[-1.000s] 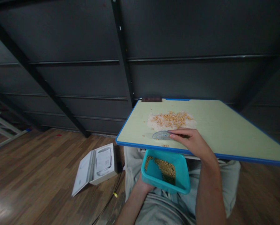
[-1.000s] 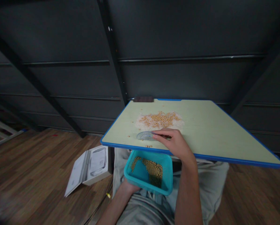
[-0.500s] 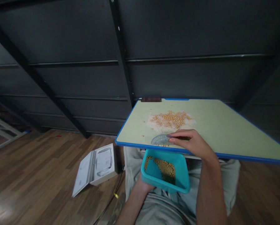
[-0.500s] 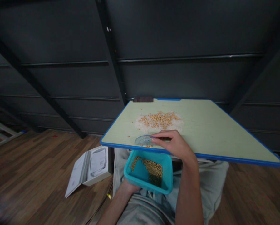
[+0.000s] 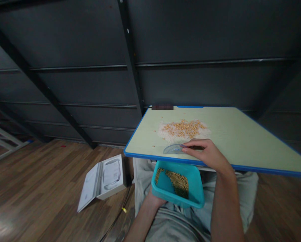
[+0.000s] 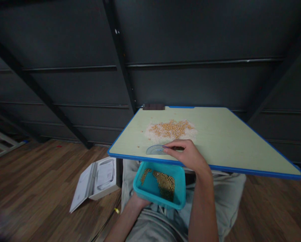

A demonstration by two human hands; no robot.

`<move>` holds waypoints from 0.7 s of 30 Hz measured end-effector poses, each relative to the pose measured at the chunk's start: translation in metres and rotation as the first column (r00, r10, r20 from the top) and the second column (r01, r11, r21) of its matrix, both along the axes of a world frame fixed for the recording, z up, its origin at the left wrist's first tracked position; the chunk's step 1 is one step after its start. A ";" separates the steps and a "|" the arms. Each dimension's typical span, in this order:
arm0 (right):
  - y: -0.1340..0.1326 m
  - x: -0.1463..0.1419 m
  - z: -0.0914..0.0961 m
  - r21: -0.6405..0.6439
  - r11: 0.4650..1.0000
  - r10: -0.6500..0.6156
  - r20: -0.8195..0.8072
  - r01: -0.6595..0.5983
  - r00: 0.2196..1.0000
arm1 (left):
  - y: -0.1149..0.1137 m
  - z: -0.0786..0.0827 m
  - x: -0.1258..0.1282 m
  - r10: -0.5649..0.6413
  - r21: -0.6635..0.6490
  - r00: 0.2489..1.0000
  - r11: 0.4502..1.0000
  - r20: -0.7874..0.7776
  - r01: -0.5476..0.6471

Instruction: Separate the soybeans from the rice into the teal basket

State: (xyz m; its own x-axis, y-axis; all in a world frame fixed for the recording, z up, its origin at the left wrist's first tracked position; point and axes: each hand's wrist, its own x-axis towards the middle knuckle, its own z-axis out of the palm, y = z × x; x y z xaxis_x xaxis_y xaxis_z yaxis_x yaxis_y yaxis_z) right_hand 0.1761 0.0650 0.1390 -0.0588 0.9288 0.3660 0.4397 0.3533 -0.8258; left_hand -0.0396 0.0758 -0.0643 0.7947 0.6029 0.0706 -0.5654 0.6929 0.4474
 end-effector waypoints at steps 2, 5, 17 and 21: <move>0.004 0.001 -0.002 0.050 0.998 -0.036 0.013 0.035 0.999 | 0.000 -0.002 -0.005 0.009 0.009 1.000 1.000 -0.021 -0.008; 0.011 0.003 -0.008 0.135 0.983 -0.130 0.038 0.124 0.991 | 0.000 -0.005 -0.011 0.009 0.020 0.999 1.000 -0.046 -0.008; 0.019 0.013 -0.020 0.235 0.907 -0.359 -0.007 0.350 0.933 | -0.002 -0.003 -0.009 0.012 0.006 0.981 1.000 -0.195 -0.011; 0.018 0.012 -0.019 0.179 0.893 -0.387 -0.166 0.413 0.907 | 0.000 -0.011 -0.009 0.042 -0.012 0.987 0.999 -0.156 -0.045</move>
State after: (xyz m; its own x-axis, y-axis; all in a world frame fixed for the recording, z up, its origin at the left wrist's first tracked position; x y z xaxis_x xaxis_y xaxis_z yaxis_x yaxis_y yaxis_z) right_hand 0.1883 0.0828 0.1203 0.3596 0.7676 0.5306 0.4792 0.3360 -0.8109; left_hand -0.0484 0.0754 -0.0757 0.7683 0.6372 -0.0615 -0.5195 0.6768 0.5216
